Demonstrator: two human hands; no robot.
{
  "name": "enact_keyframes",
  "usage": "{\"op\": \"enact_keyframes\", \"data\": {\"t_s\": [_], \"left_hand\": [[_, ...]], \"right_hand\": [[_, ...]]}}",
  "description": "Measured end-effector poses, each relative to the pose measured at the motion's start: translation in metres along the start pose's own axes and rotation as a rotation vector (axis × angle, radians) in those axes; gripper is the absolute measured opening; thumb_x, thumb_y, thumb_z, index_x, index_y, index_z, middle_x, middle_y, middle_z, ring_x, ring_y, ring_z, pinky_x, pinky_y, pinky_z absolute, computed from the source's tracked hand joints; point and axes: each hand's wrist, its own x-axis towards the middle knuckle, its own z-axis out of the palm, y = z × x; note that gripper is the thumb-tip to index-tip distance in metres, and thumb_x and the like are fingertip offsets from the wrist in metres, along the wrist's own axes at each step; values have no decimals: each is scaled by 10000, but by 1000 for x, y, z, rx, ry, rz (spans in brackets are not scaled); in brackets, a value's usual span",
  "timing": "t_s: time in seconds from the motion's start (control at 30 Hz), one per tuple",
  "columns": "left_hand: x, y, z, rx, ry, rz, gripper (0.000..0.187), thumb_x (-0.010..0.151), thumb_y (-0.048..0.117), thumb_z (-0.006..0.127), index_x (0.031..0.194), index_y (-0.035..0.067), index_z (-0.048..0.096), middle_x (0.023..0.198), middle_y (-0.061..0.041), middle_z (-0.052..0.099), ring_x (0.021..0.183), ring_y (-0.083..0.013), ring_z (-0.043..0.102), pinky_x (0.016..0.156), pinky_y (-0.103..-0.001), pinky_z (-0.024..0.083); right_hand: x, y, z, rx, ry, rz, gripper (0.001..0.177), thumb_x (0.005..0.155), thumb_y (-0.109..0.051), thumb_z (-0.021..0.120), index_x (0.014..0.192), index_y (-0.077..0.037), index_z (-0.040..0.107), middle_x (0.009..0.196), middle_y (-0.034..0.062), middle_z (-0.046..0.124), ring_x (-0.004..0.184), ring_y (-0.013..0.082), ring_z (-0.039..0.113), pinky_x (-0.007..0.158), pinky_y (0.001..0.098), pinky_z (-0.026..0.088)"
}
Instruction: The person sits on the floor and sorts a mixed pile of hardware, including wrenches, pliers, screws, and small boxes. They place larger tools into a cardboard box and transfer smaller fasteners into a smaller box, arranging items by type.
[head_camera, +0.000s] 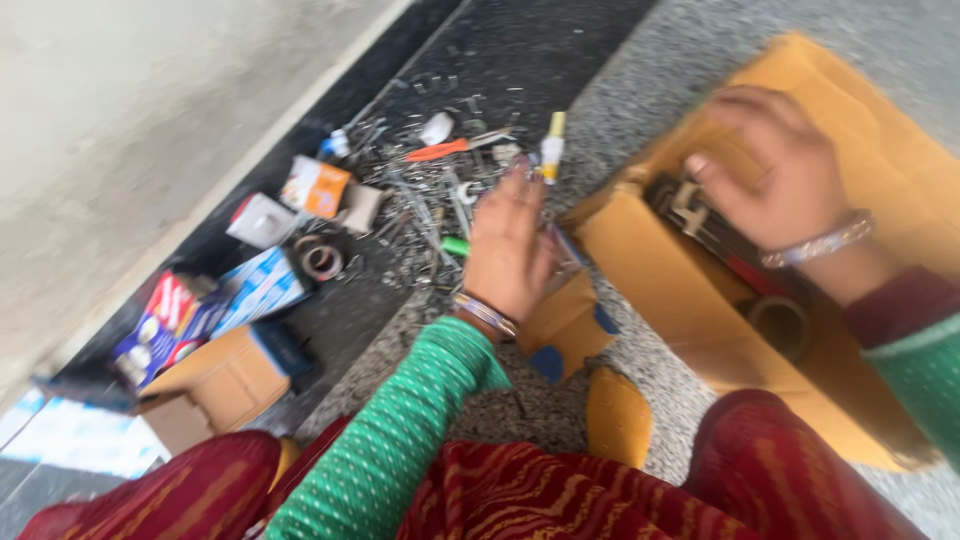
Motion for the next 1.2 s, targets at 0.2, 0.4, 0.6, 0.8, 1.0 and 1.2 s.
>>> {"op": "enact_keyframes", "data": {"t_s": [0.2, 0.4, 0.6, 0.8, 1.0, 1.2], "left_hand": [[-39, -132, -48, 303, 237, -362, 630, 849, 90, 706, 1410, -86, 479, 1461, -313, 476, 1347, -489, 465, 1162, -509, 374], [-83, -239, -92, 686, 58, -578, 535, 817, 111, 681, 1336, 37, 572, 1279, -175, 625, 1178, -380, 568, 1053, -464, 458], [-109, -287, -87, 798, -224, -587, 370, 884, 117, 611, 1253, 91, 631, 1195, -132, 648, 1115, -340, 610, 845, -456, 534], [-117, -304, -69, 937, -315, -637, 167, 959, 170, 587, 1081, 117, 688, 1102, -85, 686, 1065, -281, 651, 811, -420, 555], [-117, -296, -73, 938, -385, -695, 154, 906, 171, 625, 1027, 124, 708, 1103, -76, 703, 1073, -281, 654, 794, -427, 562], [-78, -249, -82, 570, -155, -782, 192, 919, 148, 620, 1084, 55, 647, 986, -208, 731, 908, -401, 703, 769, -526, 561]], "right_hand": [[53, -86, 49, 88, -232, -372, 532, 906, -265, 744, 1346, -5, 597, 1466, 212, 535, 1312, 357, 582, 1071, 447, 528], [63, -117, 77, 89, -432, -363, 540, 836, -236, 751, 1319, -55, 591, 1485, 168, 494, 1282, 363, 578, 913, 423, 561], [64, -124, 90, 142, -436, -380, 563, 835, -236, 735, 1343, -51, 575, 1484, 182, 487, 1307, 363, 551, 983, 434, 542], [53, -119, 95, 147, -477, -367, 555, 855, -260, 718, 1346, -44, 576, 1485, 181, 484, 1313, 366, 543, 1010, 438, 519], [49, -115, 92, 146, -492, -321, 528, 870, -284, 710, 1328, -51, 588, 1474, 168, 511, 1306, 356, 563, 969, 417, 540], [46, -111, 81, 115, -533, -144, 515, 868, -334, 692, 1305, -69, 630, 1455, 148, 561, 1103, 303, 682, 816, 407, 585]]}}
